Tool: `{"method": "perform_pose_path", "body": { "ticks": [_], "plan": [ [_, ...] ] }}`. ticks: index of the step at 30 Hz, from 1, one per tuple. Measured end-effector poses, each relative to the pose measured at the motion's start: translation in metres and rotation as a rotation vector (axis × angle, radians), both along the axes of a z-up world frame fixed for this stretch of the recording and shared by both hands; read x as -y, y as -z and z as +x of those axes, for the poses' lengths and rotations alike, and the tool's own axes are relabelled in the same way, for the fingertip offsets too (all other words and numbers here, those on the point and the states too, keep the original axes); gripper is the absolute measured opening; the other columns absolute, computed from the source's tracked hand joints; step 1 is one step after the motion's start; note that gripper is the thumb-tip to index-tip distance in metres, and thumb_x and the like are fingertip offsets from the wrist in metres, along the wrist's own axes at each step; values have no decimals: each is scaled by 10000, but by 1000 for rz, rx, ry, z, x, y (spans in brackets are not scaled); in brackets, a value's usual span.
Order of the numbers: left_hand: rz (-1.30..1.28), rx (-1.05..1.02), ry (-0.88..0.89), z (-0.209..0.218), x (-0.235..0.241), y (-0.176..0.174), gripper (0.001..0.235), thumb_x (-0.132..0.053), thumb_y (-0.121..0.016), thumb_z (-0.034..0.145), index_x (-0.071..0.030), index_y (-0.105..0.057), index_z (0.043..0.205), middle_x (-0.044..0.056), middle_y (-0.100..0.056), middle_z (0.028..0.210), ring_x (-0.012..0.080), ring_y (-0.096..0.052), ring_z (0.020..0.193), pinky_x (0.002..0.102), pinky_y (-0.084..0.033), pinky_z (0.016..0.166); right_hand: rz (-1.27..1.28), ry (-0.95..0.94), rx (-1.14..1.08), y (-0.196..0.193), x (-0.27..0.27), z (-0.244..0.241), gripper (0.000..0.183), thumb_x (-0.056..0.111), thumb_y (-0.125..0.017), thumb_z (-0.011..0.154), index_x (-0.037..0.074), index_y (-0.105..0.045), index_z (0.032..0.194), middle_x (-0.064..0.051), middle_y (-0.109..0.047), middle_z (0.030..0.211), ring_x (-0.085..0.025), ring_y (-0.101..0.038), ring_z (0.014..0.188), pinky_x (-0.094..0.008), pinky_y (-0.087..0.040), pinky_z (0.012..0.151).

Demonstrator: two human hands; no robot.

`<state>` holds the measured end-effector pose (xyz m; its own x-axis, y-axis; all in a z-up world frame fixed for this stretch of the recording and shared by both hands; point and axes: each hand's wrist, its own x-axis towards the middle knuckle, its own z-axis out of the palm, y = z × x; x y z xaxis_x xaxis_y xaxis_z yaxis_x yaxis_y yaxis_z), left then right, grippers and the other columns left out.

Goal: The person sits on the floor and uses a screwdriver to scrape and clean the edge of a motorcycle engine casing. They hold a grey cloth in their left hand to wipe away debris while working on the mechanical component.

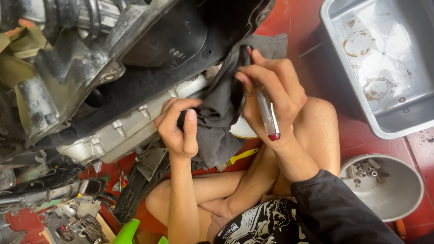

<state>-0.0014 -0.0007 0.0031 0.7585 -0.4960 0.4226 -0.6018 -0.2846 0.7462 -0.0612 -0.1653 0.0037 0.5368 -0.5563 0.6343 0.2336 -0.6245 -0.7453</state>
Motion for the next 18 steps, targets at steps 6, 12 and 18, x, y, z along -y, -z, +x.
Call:
{"method": "perform_pose_path", "body": {
  "ticks": [6,12,18],
  "plan": [
    [6,2,-3,-3,-1,-2,232,-138,-502,909,33,-656,939,129,-653,852,222,-511,754,314,-429,768,93,-22,26,2,2,-4,83,-127,-763,947,-83,-716,999,-168,-639,995,-329,-715,1067,-414,-607,956],
    [7,13,9,-1,0,-4,211,-118,-505,897,19,-664,908,122,-679,849,225,-513,743,318,-425,779,-38,-59,-77,-6,-4,-6,97,-133,-793,930,-93,-728,989,-136,-558,889,-316,-738,1003,-366,-583,833],
    [-8,6,-17,-2,-2,4,245,-140,-510,911,56,-640,979,152,-672,918,242,-548,793,327,-463,802,61,70,23,5,-2,-1,96,-115,-768,963,-58,-735,1032,-174,-644,1058,-283,-697,978,-368,-576,863]
  ]
}}
